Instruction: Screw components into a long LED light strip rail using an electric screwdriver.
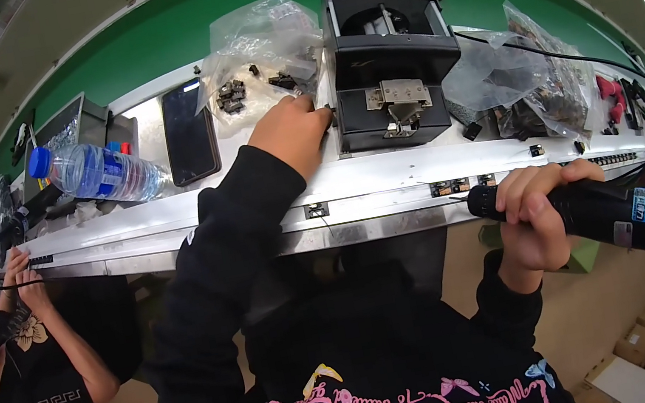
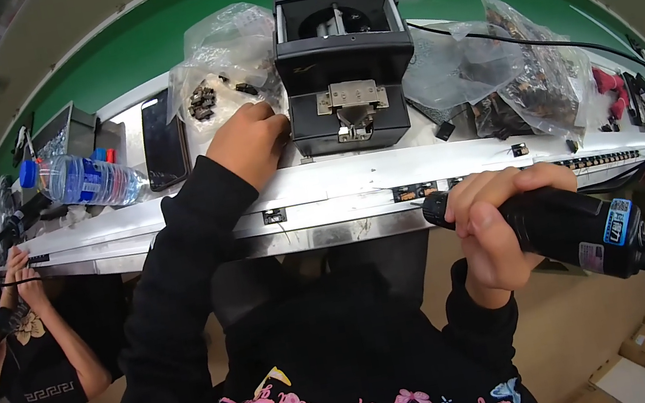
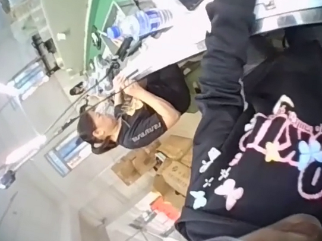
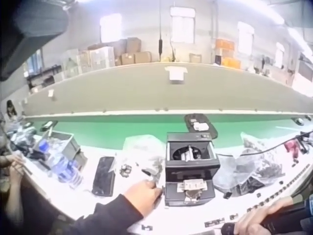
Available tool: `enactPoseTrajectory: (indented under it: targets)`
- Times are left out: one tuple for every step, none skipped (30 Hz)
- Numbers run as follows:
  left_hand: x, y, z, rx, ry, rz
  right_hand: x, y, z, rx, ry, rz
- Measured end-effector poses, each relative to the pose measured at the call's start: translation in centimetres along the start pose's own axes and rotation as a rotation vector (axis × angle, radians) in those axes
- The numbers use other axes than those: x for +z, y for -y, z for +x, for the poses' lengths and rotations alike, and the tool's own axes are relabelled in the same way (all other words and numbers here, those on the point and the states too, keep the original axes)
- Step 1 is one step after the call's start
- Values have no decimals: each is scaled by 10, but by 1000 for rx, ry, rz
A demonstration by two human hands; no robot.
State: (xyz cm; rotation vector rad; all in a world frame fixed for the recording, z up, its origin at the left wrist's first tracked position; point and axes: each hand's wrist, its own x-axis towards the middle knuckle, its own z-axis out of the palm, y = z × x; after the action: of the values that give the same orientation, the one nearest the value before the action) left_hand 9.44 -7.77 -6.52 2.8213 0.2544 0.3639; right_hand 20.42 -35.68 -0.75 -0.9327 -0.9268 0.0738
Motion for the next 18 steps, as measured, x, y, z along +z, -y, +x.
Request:
enactPoseTrajectory:
  targets:
    - [1, -1, 0, -6, 2, 0, 1, -2, 1, 11, -9, 15]
    - [2, -3, 2, 3, 8, 46, 2, -3, 0, 23, -19, 31]
    - [2, -5, 3, 11, 13, 95, 4, -4, 0, 25, -16, 38]
    - [2, -7, 4, 6, 73, 103, 7, -4, 0, 30, -33, 39]
    - [0, -6, 3, 0, 74, 107, 9, -4, 1, 36, -51, 40]
    - [0, -5, 2, 12, 60, 96, 9, -5, 0, 36, -52, 41]
    - [-1, -4, 2, 25, 47, 85, 9, -5, 0, 45, -27, 33]
    - [-4, -4, -2, 25, 49, 86, 10, -4, -1, 54, -3, 24]
    - [-11, -9, -7, 21, -62, -55, 11, -3, -3, 98, -1, -14]
    - [-23, -16, -18, 6, -171, -189, 17, 0, -7, 146, 5, -39]
    - [-37, -26, -29, 21, -242, -266, 19, 0, -11, 175, 3, -95]
    - [-48, -35, -41, -45, -224, -356, 17, -3, -17, 207, 5, -177]
    - [-54, -43, -56, -114, -207, -444, 15, -6, -24, 238, 12, -257]
    - [-58, -49, -74, -185, -209, -530, 9, -5, -33, 339, 7, -358]
    - [-59, -57, -89, -252, -208, -622, 10, -4, -33, 341, 9, -363]
    - [-57, -67, -106, -411, -199, -842, 13, -4, -34, 251, -63, -432]
    - [-52, -75, -121, -570, -190, -1063, 17, -4, -35, 159, -135, -500]
    - [-47, -77, -133, -596, -206, -1170, 23, -3, -37, 160, -126, -492]
